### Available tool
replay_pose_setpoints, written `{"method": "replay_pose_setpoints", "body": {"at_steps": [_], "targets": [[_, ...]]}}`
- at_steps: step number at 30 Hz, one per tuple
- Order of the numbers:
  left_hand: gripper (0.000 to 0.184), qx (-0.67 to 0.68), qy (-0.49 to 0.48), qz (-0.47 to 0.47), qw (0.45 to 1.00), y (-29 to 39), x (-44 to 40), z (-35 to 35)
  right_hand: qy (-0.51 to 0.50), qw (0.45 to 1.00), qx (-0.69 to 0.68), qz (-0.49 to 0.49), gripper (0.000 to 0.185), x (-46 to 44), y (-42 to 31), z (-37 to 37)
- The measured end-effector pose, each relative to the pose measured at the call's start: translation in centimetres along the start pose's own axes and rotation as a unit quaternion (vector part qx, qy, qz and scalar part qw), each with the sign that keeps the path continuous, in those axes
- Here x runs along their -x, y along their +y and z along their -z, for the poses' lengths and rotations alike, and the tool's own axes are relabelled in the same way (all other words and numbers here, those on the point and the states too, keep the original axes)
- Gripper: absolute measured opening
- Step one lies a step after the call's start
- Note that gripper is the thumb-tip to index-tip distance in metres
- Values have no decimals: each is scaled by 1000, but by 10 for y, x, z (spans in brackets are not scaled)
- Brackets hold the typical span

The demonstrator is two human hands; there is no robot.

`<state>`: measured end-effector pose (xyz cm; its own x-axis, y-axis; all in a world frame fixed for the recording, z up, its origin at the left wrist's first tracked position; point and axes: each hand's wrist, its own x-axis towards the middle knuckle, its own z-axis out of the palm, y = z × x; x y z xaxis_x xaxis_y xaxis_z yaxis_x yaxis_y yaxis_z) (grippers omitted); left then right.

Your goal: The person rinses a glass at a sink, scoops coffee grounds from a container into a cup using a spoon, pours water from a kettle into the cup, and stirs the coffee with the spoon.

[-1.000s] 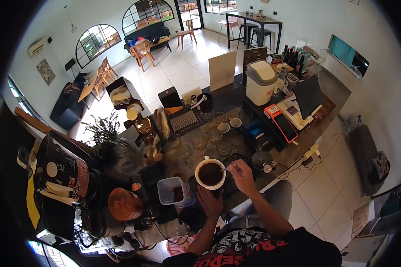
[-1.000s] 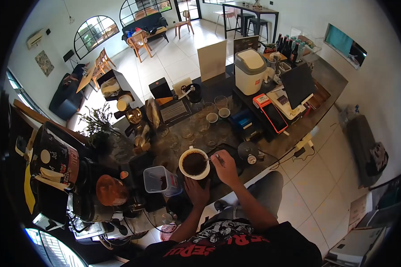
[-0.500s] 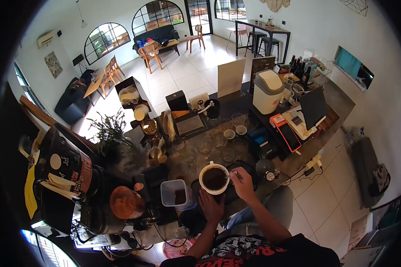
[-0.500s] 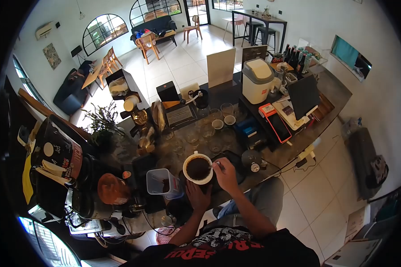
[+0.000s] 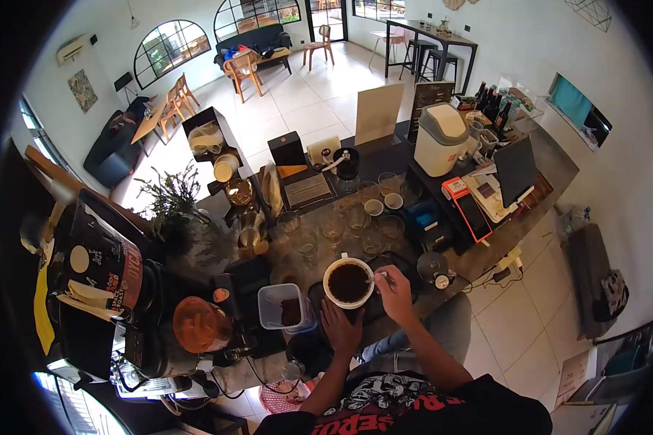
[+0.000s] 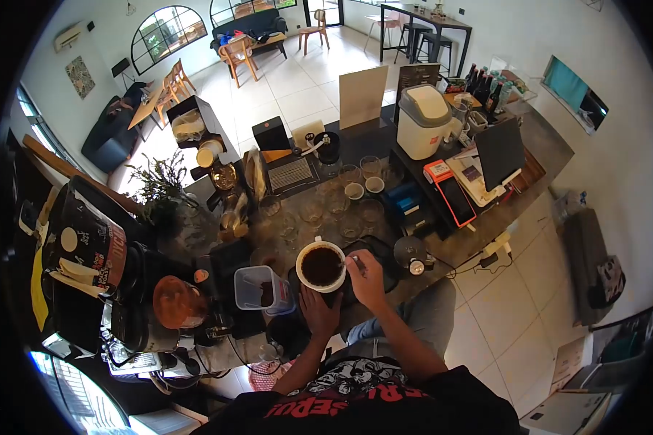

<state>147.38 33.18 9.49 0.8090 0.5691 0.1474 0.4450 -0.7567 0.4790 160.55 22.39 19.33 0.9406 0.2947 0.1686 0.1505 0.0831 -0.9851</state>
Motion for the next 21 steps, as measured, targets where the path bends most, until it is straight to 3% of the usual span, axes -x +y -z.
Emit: {"method": "replay_pose_setpoints", "body": {"at_steps": [8, 21], "targets": [[103, 2, -29, 15, 999, 2, 0, 2, -22, 999, -28, -22, 14, -1, 2, 8], [100, 6, 11, -30, 999, -5, 1, -11, -62, 997, -28, -22, 14, -22, 0, 14]]}}
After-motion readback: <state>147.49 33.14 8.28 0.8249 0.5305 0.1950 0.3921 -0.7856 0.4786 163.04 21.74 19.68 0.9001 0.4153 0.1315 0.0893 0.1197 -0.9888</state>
